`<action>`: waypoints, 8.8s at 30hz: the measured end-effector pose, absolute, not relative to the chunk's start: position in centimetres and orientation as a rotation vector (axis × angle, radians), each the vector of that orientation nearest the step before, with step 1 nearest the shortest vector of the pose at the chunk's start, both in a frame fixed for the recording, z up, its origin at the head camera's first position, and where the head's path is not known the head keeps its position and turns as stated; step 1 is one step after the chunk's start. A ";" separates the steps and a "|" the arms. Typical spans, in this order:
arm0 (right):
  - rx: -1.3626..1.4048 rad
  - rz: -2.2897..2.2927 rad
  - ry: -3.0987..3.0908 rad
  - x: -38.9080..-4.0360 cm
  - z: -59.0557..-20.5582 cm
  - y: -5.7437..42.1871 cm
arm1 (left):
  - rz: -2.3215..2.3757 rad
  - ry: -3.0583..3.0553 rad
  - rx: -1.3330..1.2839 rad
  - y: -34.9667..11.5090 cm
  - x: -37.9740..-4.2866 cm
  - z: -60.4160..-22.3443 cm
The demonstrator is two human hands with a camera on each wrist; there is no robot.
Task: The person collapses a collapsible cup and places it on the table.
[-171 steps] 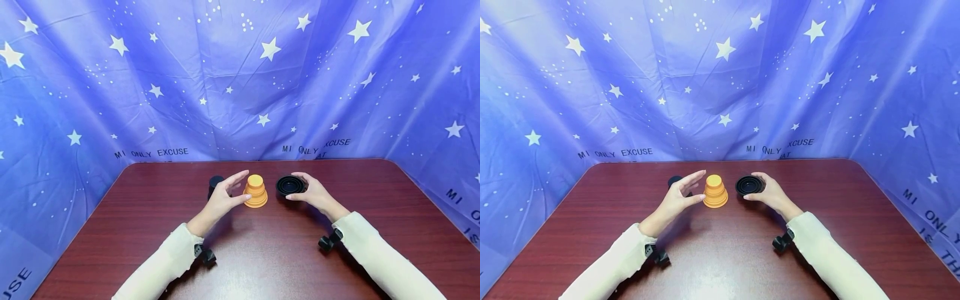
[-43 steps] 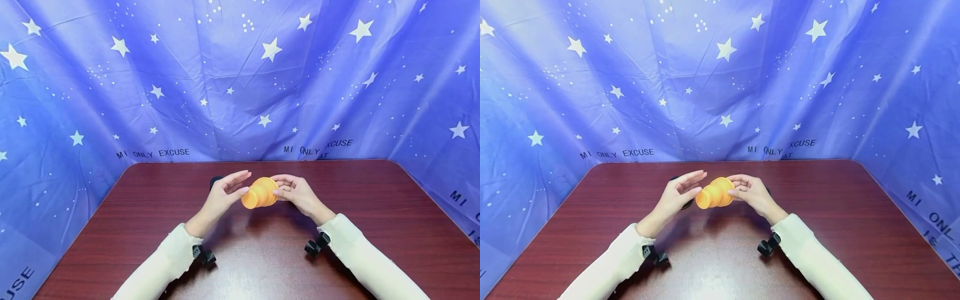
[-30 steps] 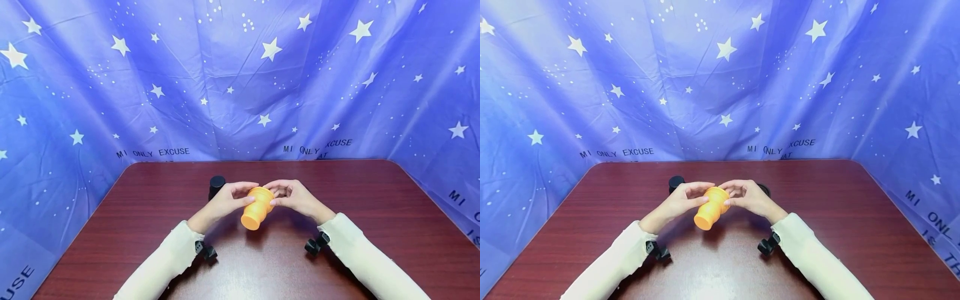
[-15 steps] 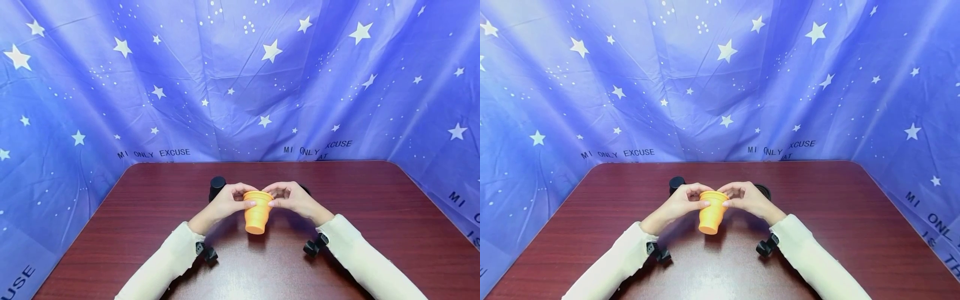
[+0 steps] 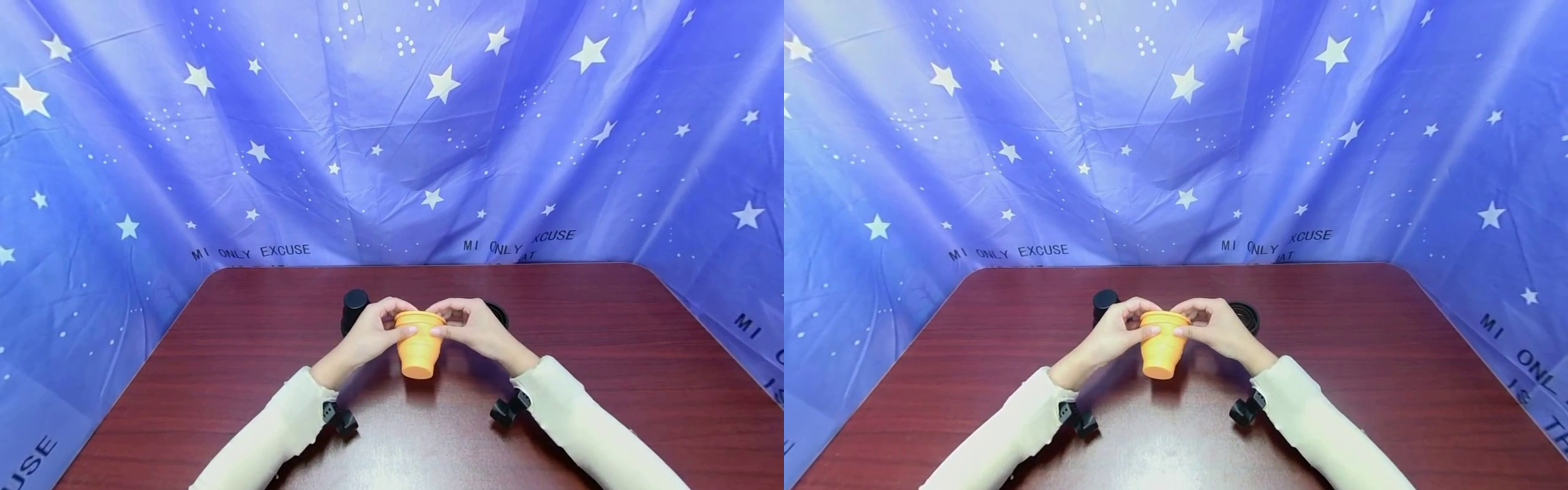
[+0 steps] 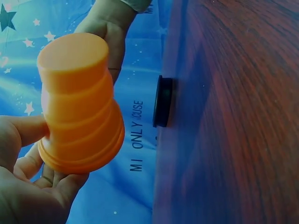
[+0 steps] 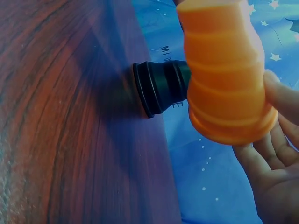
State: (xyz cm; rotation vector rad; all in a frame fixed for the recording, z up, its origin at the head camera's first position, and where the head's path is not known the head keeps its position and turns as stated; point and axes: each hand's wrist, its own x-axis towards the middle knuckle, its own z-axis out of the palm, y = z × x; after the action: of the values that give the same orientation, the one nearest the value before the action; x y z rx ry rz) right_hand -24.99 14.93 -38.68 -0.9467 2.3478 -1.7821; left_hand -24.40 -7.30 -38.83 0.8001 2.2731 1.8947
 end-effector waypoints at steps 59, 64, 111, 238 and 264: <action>-1.004 -1.917 2.574 -23.2 -37.2 13.8 | 2.200 2.081 0.761 -7.7 -25.3 -38.9; -0.990 -1.822 2.530 -22.8 -36.2 13.3 | 2.066 2.252 0.856 -7.5 -25.0 -39.1; -0.867 -1.877 2.302 -24.8 -38.7 14.4 | 1.891 2.370 0.855 -7.4 -23.5 -36.9; -0.953 -1.818 2.456 -24.6 -39.1 13.9 | 1.805 2.553 0.975 -6.8 -22.5 -36.5; -0.901 -2.224 2.191 -24.4 -38.8 14.2 | 2.121 2.131 1.022 -7.5 -24.4 -38.7</action>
State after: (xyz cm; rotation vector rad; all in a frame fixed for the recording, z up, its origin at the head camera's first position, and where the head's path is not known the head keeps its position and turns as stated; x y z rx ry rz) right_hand -24.43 14.19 -38.76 -0.9005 2.1914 -2.2242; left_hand -24.43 -7.51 -38.72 1.0222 2.1314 2.1207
